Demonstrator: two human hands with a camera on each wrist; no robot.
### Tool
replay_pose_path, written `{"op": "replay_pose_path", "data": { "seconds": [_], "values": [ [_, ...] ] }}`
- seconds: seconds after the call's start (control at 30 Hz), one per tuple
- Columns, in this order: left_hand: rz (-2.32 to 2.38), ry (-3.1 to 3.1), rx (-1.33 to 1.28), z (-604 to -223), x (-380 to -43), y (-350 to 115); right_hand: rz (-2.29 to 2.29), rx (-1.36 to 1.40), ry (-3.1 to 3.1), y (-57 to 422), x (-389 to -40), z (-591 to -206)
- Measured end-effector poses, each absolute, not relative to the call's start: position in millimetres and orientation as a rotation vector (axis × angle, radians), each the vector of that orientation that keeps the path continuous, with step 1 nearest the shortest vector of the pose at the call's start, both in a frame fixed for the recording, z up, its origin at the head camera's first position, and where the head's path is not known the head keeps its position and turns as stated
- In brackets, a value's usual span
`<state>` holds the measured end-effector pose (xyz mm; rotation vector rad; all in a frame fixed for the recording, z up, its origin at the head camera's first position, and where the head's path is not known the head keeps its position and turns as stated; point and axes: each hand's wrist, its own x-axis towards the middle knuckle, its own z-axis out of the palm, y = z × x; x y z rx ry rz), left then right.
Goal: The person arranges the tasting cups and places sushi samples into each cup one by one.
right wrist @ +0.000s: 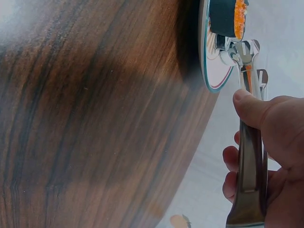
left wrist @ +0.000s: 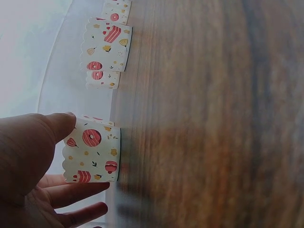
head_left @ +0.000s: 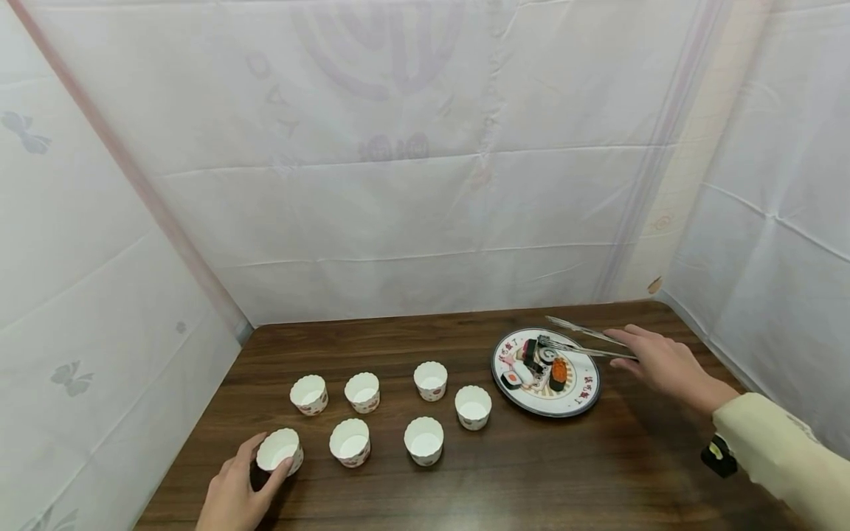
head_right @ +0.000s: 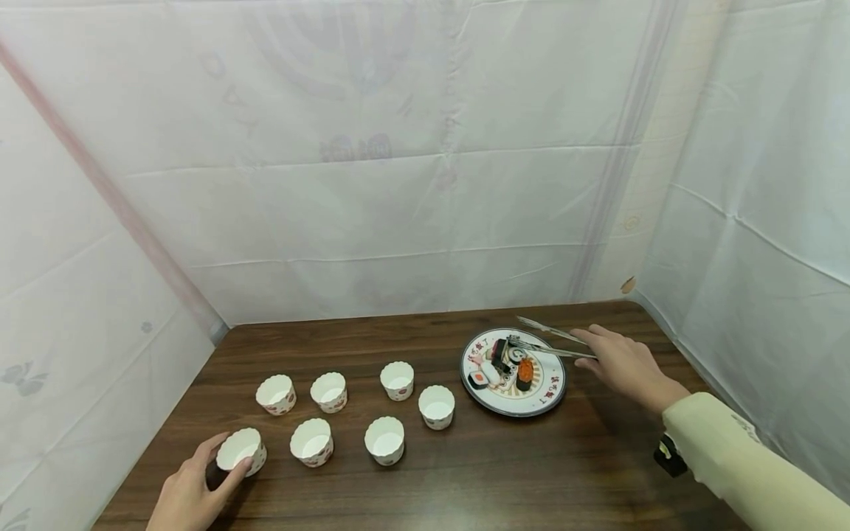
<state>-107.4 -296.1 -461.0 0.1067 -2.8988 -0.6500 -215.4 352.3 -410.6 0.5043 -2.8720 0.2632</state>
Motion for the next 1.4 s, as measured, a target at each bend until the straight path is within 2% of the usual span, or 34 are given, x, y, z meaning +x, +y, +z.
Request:
{"op": "replay_pose_path", "data": {
  "seconds": [0.57,1.4],
  "values": [
    [-0.651,-2.927,0.136,-461.4,-109.1,-295.5,0.134,0.56,-2.923,347.5,-230.3,-401.4],
    [-0.64,-2.893,0.133,-462.2,-109.3,-294.6,0.09,0.52,-2.882,349.5,-231.1,-411.8]
  ]
}}
